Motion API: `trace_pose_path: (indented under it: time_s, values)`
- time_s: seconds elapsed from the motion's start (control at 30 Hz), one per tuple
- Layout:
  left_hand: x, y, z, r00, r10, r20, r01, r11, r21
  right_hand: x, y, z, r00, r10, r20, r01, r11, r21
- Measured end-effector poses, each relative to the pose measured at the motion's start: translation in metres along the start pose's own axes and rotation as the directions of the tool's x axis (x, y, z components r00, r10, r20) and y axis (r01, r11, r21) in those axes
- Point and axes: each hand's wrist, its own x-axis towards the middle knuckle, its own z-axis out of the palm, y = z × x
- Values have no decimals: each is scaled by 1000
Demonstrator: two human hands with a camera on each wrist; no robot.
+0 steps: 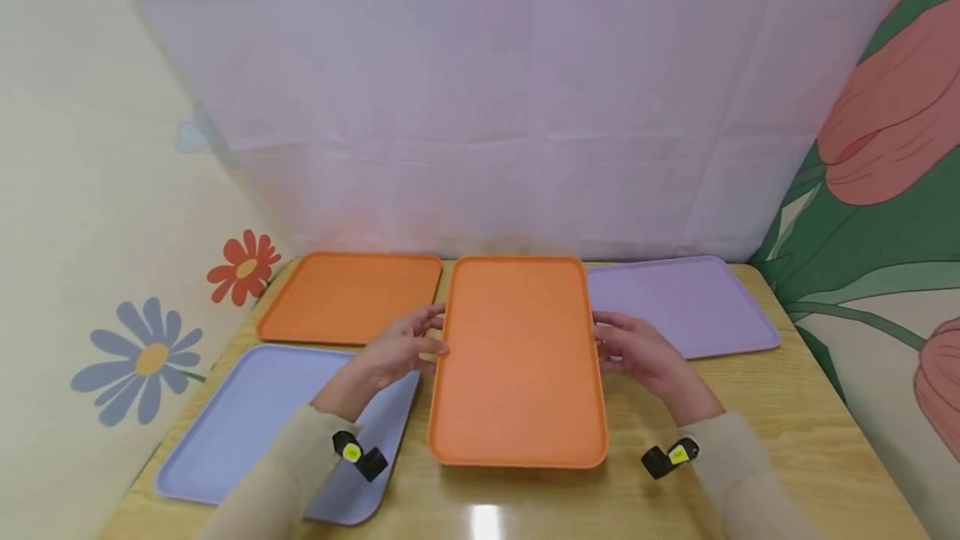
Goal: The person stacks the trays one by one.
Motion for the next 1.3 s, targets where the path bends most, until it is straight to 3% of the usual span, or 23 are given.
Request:
trace_pose_path:
  time_s: [0.37, 0.67, 1.03, 1.3]
  values:
    - [16, -1, -6, 996, -84, 4, 84, 992, 96, 9, 21, 8, 995, -2, -100, -7, 996, -91]
    - [35, -2, -11, 993, -113, 22, 106, 971, 213, 18, 30, 16, 982, 8, -188, -36, 989, -143]
    - [44, -11, -11, 985, -168, -48, 175, 937, 303, 29, 37, 23, 968, 28, -251, -77, 980, -185]
    - [48, -15, -9, 979, -189, -81, 205, 910, 361, 36, 36, 25, 953, 48, -298, -133, 953, -273]
